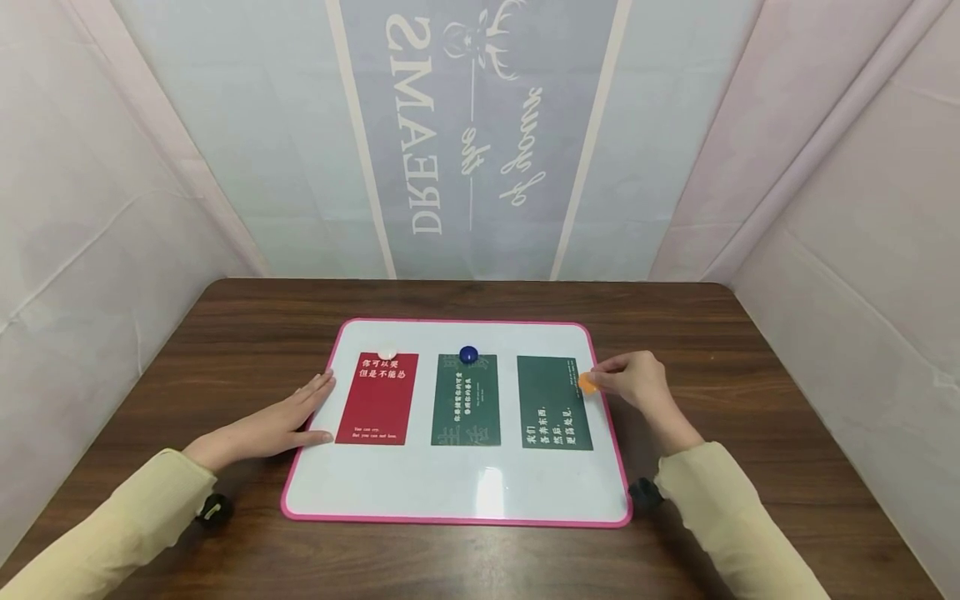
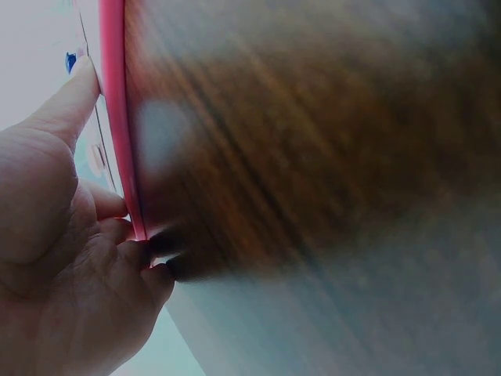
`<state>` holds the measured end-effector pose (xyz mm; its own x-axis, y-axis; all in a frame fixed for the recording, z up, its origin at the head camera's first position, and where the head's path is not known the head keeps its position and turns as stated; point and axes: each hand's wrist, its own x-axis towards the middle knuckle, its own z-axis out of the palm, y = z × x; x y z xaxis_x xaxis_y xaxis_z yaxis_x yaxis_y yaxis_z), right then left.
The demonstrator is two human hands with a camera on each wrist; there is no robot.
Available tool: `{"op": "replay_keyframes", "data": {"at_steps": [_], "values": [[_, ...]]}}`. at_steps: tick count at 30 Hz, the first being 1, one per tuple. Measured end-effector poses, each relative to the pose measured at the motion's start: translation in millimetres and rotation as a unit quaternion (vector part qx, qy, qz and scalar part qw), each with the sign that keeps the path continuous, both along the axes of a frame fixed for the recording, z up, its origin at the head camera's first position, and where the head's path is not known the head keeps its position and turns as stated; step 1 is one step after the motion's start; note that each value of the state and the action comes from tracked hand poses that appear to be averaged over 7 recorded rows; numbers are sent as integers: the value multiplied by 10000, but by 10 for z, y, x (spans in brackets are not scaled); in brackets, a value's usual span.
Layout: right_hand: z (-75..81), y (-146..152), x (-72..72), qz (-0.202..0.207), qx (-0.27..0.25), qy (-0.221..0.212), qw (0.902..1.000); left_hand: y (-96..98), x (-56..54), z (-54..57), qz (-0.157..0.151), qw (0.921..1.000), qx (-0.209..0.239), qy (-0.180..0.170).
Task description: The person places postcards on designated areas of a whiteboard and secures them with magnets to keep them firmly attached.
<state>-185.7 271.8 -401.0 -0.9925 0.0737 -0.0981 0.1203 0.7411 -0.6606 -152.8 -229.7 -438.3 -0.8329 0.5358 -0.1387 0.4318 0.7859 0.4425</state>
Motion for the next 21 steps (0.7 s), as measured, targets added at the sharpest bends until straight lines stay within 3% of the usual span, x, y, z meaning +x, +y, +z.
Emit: {"op": "replay_keyframes", "data": {"at_steps": [14,17,21], "values": [[-66,-176,1,-115,-340,20,9994,-44,38,-41,2,10000,6,53],[-207,-144,-86,-220,-416,76,9989,-52,43,-48,-7,10000,4,70],[-610,26,-349,-320,-271,285,9987,-65,44,-67,-40,9999,-16,118]]}}
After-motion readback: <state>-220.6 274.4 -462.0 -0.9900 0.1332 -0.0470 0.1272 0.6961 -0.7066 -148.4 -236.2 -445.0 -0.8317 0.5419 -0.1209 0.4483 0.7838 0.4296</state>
